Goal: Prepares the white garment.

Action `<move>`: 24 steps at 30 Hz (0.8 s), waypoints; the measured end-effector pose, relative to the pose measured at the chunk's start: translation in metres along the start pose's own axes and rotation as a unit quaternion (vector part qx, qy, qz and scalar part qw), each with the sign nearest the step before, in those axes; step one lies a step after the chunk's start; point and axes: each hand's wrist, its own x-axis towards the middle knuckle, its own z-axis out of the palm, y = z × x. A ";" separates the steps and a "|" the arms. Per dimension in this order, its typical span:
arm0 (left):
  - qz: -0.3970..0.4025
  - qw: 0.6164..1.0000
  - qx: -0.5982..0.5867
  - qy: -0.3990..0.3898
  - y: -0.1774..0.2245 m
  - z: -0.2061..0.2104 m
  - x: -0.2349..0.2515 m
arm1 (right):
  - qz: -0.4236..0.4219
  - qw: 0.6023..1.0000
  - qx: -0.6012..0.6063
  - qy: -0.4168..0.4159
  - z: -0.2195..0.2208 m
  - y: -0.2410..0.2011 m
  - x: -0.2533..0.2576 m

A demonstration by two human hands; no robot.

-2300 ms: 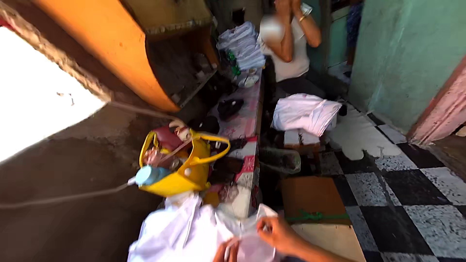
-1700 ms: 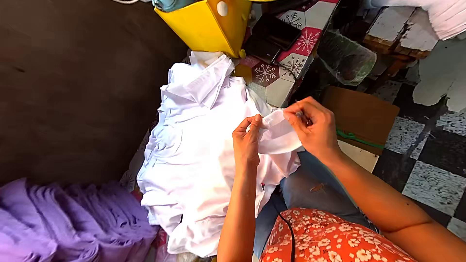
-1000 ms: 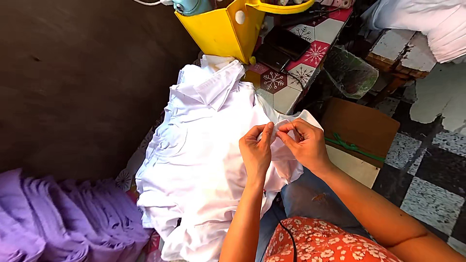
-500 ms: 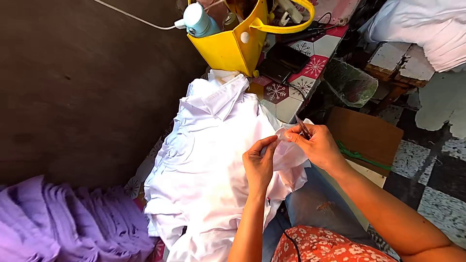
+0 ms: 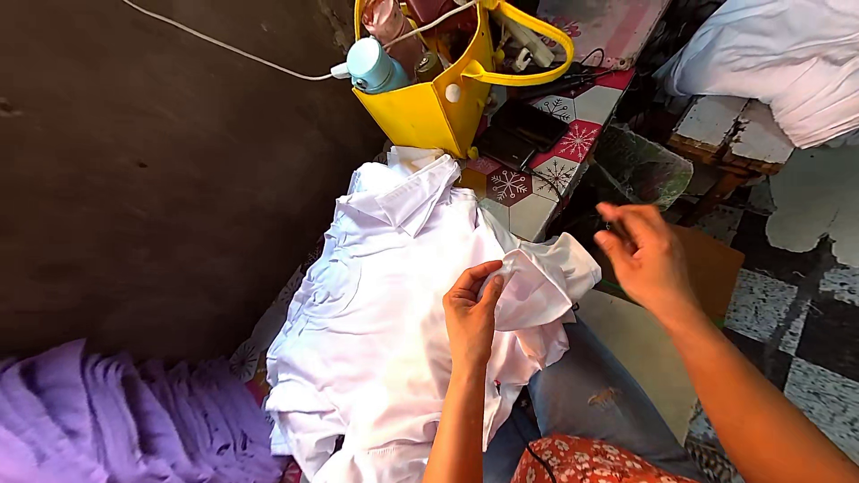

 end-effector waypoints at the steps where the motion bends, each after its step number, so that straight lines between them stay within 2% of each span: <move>1: 0.003 1.000 0.002 -0.004 0.000 0.001 0.000 | -0.016 0.998 0.057 -0.005 0.010 -0.007 -0.005; 3: 0.007 1.000 0.005 -0.010 -0.001 0.003 0.000 | -0.023 0.985 0.171 -0.033 0.034 -0.022 -0.015; 4: 0.008 1.000 0.004 -0.011 0.000 0.005 0.000 | -0.029 0.980 0.188 -0.052 0.043 -0.027 -0.016; 9: -0.022 1.000 -0.003 0.008 0.012 0.003 0.006 | -0.087 0.986 0.071 -0.121 0.049 -0.022 -0.015; 12: -0.032 0.999 0.004 0.005 0.013 0.000 0.008 | -0.075 0.980 0.088 -0.162 0.054 -0.011 -0.012; 18: -0.036 0.998 0.035 -0.023 0.012 -0.001 0.010 | -0.154 0.970 0.113 -0.148 0.068 -0.003 -0.006; 24: -0.034 0.997 0.063 -0.025 0.014 0.001 0.009 | -0.230 0.965 0.091 -0.092 0.067 -0.001 -0.003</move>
